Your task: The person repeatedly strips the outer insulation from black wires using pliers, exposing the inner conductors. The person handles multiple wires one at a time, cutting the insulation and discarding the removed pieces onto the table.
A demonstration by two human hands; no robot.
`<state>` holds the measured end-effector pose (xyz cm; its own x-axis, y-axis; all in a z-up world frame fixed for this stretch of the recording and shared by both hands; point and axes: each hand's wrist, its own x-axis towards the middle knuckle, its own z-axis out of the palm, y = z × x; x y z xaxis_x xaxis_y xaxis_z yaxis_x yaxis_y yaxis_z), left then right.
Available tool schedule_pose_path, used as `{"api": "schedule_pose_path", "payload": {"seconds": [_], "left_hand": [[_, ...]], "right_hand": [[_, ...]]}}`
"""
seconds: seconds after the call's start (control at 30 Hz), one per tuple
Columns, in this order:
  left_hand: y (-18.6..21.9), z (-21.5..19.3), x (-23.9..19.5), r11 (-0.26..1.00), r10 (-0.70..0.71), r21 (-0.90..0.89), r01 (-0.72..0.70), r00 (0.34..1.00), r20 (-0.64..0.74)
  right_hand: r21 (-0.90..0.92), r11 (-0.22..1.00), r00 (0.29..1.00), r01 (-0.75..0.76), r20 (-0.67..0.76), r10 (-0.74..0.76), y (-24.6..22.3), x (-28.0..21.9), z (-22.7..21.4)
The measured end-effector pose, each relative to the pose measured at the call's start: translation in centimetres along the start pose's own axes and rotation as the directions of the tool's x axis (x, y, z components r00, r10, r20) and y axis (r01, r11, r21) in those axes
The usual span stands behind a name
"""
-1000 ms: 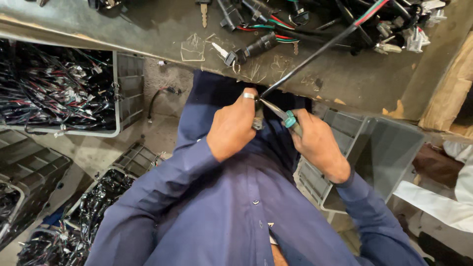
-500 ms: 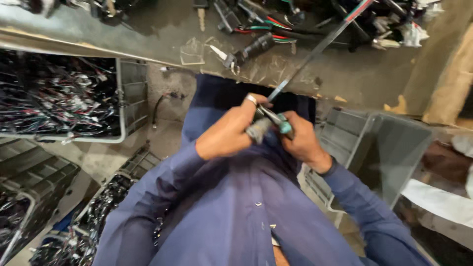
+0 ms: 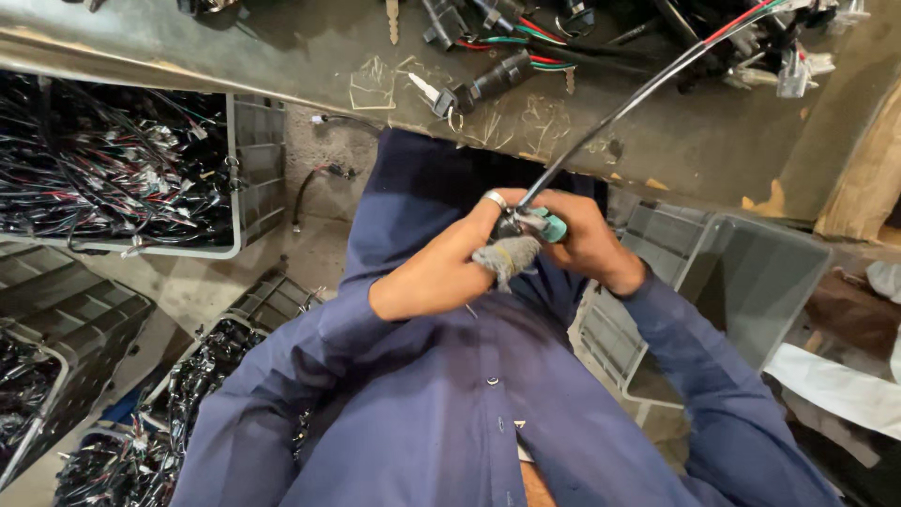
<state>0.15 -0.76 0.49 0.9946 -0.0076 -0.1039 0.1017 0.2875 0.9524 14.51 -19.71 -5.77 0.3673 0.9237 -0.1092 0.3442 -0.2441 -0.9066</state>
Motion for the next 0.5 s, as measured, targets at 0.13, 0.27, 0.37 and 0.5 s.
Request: {"api": "schedule_pose_path", "payload": {"seconds": [0.13,0.27,0.37,0.5], "left_hand": [[0.5,-0.1,0.2,0.768,-0.217,0.542,0.341,0.935,-0.282],[-0.6,0.0,0.7,0.755,-0.116,0.6,0.264,0.955,-0.273],[-0.7,0.5,1.2,0.79,-0.118,0.566,0.237,0.964,-0.238],[3.7,-1.3,-0.8,0.778,0.258,0.624,-0.07,0.941,-0.217]], "right_hand": [[-0.189,0.972,0.99,-0.14,-0.007,0.141,-1.7,-1.1,-0.8],[-0.214,0.92,0.943,-0.328,-0.136,0.304,-2.5,-2.4,0.8],[-0.231,0.931,0.936,-0.284,-0.276,0.217,-2.2,-2.7,1.8],[-0.237,0.971,0.96,-0.035,-0.277,-0.033,-3.3,-3.5,-0.8]]}}
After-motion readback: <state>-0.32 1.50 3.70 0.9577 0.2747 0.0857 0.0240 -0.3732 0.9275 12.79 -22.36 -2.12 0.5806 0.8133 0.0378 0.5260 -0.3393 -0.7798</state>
